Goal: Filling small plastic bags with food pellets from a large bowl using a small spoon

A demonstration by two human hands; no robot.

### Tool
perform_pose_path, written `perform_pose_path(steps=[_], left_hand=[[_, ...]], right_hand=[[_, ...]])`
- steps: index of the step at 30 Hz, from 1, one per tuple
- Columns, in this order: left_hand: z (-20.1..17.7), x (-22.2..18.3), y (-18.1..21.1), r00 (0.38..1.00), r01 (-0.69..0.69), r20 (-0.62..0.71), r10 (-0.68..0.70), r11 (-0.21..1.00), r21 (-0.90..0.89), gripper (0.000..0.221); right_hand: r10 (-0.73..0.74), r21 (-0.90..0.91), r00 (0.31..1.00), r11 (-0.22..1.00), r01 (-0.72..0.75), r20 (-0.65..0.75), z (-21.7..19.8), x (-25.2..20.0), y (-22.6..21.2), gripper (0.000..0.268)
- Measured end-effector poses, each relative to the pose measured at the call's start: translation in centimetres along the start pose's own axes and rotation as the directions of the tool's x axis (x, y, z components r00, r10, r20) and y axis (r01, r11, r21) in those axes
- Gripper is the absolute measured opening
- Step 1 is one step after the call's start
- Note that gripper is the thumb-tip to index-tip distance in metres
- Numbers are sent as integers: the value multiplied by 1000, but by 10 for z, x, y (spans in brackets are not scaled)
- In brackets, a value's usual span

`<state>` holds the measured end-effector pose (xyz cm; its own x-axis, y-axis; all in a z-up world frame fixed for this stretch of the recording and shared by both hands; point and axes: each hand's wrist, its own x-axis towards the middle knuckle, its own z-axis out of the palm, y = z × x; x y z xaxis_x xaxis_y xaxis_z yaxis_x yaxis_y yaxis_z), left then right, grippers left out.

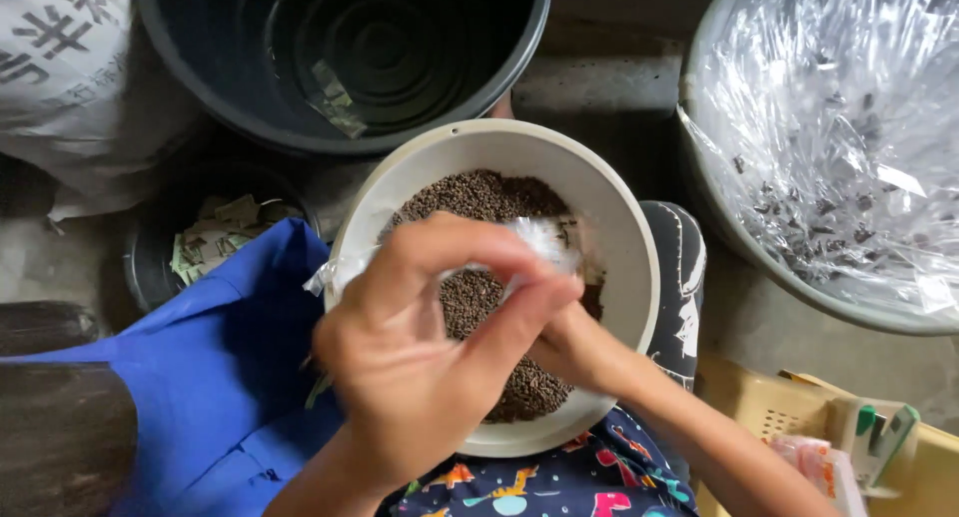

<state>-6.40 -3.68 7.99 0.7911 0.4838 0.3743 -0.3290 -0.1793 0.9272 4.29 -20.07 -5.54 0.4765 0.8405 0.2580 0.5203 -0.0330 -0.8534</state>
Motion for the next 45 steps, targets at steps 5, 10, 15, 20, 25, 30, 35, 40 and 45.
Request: perform_pose_path(steps=[5,10,15,20,25,30,35,40,45], left_hand=[[7,-5,-30,986,4,166,-18,997,80,26],[-5,-40,-109,762,494,584,-280,835,-244,16],[-12,-19,-117,988,-43,150,-29,888,458,11],[4,-26,-119,996,-73,81,39,876,476,28],[31,-37,-102,936,-347,248,248,759,551,35],[24,-40,-107,926,-370,174,335,715,594,25],[16,-39,-95,962,-271,165,216,800,535,22],[7,-40,-95,959,125,246,-140,989,76,21],[11,-36,-106,923,130,329,-200,966,223,28]], right_hand=[[161,266,987,950,-162,26,-11,8,-15,40],[145,187,884,980,-67,-444,-65,7,11,9],[115,163,968,983,-80,-221,-43,-1,-26,12],[-61,113,974,993,37,218,-10,-5,-36,48],[424,447,888,838,-312,-176,-3,9,-6,17],[483,672,858,696,-254,-176,3,8,-3,18],[369,654,926,684,-324,73,-3,-3,7,12],[442,884,886,347,-313,141,-15,-18,10,26],[357,499,930,792,-351,89,-22,-5,-9,8]])
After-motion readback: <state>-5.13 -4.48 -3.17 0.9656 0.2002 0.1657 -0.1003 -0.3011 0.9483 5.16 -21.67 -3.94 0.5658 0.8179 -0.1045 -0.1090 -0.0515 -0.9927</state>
